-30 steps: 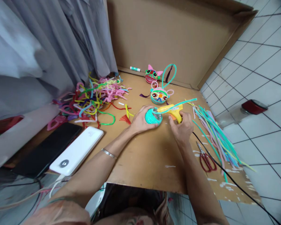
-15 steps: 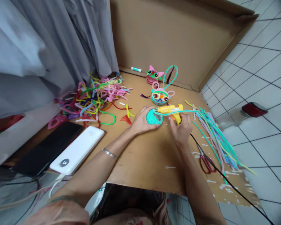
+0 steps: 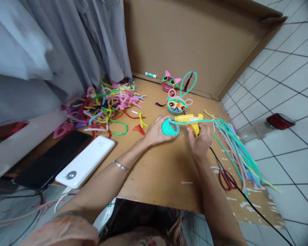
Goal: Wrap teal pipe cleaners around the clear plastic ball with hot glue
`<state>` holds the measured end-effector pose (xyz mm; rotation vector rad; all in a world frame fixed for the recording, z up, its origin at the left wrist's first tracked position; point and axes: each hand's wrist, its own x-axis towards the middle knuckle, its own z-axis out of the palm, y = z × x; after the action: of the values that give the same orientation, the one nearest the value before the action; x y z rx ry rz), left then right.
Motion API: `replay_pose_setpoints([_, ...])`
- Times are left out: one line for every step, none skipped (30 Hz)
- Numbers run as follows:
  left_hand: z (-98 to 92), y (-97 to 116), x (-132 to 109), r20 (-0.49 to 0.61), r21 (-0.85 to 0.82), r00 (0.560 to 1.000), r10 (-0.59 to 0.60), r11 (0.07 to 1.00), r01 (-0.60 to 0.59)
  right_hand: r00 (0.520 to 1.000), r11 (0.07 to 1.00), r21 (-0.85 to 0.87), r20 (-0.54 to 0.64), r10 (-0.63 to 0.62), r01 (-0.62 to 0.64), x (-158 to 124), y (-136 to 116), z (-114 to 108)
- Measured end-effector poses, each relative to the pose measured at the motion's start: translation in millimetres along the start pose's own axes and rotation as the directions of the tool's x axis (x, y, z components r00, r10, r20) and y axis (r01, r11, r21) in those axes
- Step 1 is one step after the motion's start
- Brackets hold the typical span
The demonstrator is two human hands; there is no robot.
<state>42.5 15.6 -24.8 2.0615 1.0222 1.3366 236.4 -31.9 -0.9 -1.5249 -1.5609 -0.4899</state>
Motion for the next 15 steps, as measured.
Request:
replay_pose_setpoints([0.2,0,0,-0.001,-0.001,1.0,-0.001,1.0,0.001,1.0,1.0,0.002,-0.002,-0.009,0.009,0,0,0])
replay_pose_setpoints([0.3,0,0,-0.003,-0.001,1.0,-0.002,1.0,0.002,1.0,1.0,0.004,-0.005,-0.015,0.015,1,0,-1])
replay_pose_setpoints([0.3,0,0,-0.004,0.0,1.0,-0.001,1.0,0.001,1.0,1.0,0.005,-0.008,-0.018,0.018,1,0,-1])
replay_pose_setpoints([0.2,1,0,-0.003,0.002,1.0,0.0,1.0,0.0,1.0,1.0,0.005,-0.01,-0.017,0.017,2,0,-2])
replay_pose_setpoints([0.1,1,0,-0.002,0.003,1.0,0.001,1.0,-0.001,1.0,1.0,0.005,-0.01,-0.015,0.015,2,0,-2])
replay_pose_setpoints([-0.1,2,0,-0.003,0.001,1.0,0.002,1.0,-0.002,1.0,1.0,0.006,-0.009,-0.016,0.016,3,0,-3])
replay_pose_setpoints([-0.3,2,0,-0.003,-0.002,1.0,0.002,1.0,-0.002,1.0,1.0,0.01,-0.007,-0.019,0.019,3,0,-4])
replay_pose_setpoints([-0.5,3,0,-0.003,-0.008,1.0,0.003,1.0,-0.003,1.0,1.0,0.017,-0.004,-0.024,0.024,4,0,-5])
replay_pose_setpoints([-0.7,3,0,-0.003,-0.014,1.0,0.004,1.0,-0.004,1.0,0.999,0.024,-0.001,-0.03,0.03,5,0,-6])
replay_pose_setpoints([-0.9,4,0,-0.002,-0.019,1.0,0.006,1.0,-0.006,0.999,0.999,0.033,0.002,-0.036,0.036,5,0,-7])
replay_pose_setpoints([-1.0,4,0,0.002,-0.023,1.0,0.009,1.0,-0.009,0.999,0.998,0.04,0.007,-0.04,0.04,6,1,-8])
replay_pose_setpoints([-1.0,4,1,0.006,-0.025,1.0,0.012,1.0,-0.012,0.999,0.998,0.046,0.014,-0.042,0.041,7,1,-9])
replay_pose_setpoints([-1.0,4,1,0.008,-0.025,1.0,0.016,1.0,-0.015,0.999,0.998,0.049,0.022,-0.041,0.04,8,1,-10])
replay_pose_setpoints([-1.0,3,1,0.009,-0.026,1.0,0.018,1.0,-0.018,0.999,0.998,0.049,0.03,-0.041,0.039,8,2,-10])
replay_pose_setpoints([-0.8,3,1,0.011,-0.027,1.0,0.02,0.999,-0.02,0.998,0.998,0.051,0.039,-0.042,0.04,9,2,-11])
